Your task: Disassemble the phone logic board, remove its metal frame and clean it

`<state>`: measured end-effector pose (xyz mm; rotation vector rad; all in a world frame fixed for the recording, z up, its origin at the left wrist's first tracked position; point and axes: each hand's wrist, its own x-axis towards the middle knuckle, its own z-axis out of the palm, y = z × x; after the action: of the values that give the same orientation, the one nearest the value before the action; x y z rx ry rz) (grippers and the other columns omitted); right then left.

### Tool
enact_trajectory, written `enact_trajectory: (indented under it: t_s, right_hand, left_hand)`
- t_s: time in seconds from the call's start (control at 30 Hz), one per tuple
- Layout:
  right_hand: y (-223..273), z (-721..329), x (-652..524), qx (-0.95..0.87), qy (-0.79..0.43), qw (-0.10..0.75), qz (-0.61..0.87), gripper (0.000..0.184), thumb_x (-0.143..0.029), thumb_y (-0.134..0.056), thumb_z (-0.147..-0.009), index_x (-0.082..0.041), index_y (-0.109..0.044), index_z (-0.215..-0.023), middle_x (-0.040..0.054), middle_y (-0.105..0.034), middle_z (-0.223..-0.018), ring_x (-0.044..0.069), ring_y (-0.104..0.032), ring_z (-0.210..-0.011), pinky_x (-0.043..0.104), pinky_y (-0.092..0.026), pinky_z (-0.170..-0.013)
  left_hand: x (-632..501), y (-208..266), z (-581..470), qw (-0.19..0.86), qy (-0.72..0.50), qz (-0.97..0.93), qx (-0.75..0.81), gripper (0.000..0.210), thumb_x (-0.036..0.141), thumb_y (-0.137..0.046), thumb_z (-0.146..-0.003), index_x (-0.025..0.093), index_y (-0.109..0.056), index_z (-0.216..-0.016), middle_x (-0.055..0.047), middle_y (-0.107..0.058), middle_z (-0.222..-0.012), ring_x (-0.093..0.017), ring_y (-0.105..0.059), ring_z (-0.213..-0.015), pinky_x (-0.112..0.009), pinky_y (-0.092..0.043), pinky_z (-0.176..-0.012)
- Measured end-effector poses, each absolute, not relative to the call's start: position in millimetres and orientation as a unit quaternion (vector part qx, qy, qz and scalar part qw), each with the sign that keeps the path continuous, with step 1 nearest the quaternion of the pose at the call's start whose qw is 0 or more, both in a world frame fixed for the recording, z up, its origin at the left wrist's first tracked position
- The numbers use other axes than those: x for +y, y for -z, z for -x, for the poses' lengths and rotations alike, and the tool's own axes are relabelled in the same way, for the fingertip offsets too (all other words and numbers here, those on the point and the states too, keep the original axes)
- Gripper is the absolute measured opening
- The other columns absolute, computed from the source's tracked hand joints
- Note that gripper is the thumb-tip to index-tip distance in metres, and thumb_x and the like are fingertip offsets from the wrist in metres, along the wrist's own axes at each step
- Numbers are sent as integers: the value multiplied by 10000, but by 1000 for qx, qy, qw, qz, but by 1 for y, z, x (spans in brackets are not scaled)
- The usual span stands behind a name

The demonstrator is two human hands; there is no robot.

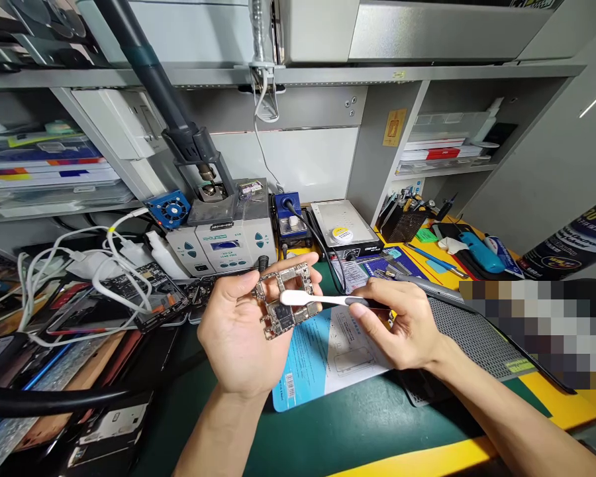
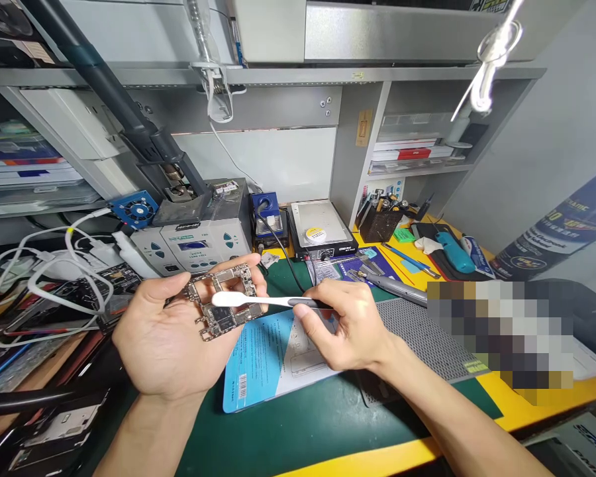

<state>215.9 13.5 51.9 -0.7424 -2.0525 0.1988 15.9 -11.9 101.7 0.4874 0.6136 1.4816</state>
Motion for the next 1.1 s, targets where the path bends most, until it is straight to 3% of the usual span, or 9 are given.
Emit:
enact_trajectory:
  t_s: [0.2,0.4,0.47,0.57,0.7,0.9,1.1]
  right_hand:
    - [-48,-228,27,-716,-124,538,427,221,-316,-619,-950,-173,-657,-786,-19,-570,-619,116,-491,-542,257,-375,-536]
    - [-40,-258,68,-631,-114,572,512,311,-432,-388,-1056,-185,-561,-978,-65,-434,-617,121,-423,-524,247,-352,-508]
    - [-40,-265,75,-648,-117,538,526,311,-437,-412,-1045,-185,-566,-948,-62,-453,-625,121,-453,-544,246,-378,-529]
    - [-43,-276,73,-697,-137,432,556,286,-420,-561,-1006,-165,-628,-895,-30,-591,-708,127,-566,-628,258,-471,-607]
    - [-49,-300,55,-717,-144,278,622,267,-395,-633,-1004,-137,-672,-1061,38,-697,-981,165,-680,-825,344,-587,-754]
    - [-59,-320,30,-717,-130,107,676,311,-363,-640,-1004,-165,-642,-1243,89,-670,-1228,223,-685,-1028,424,-598,-881]
    - [-59,-291,-3,-714,-96,64,691,351,-366,-644,-1000,-165,-623,-1287,109,-639,-1302,252,-660,-1116,467,-574,-942]
  left_hand:
    - [-4,-99,-11,670,-653,-177,305,516,387,-485,-822,-3,-793,-960,-198,-752,-835,-274,-705,-731,-383,-609,-649]
    - [5,-94,-7,657,-664,-156,322,493,375,-489,-819,14,-756,-1023,-198,-747,-841,-287,-715,-724,-375,-596,-568]
    - [6,-92,-6,653,-667,-156,323,492,371,-499,-812,21,-746,-1053,-196,-747,-850,-293,-717,-729,-384,-597,-560]
    - [8,-89,-4,655,-670,-156,313,492,358,-509,-794,32,-732,-1087,-189,-753,-878,-280,-716,-723,-381,-602,-564]
    - [10,-87,-5,666,-665,-150,303,477,336,-500,-798,26,-723,-1084,-205,-762,-941,-287,-728,-763,-390,-614,-586]
    - [9,-82,-13,685,-647,-154,298,424,319,-512,-807,35,-729,-1035,-200,-767,-944,-288,-729,-758,-382,-603,-570]
    - [15,-74,-9,692,-647,-158,280,426,327,-500,-822,29,-730,-1022,-200,-761,-921,-281,-720,-761,-375,-589,-581]
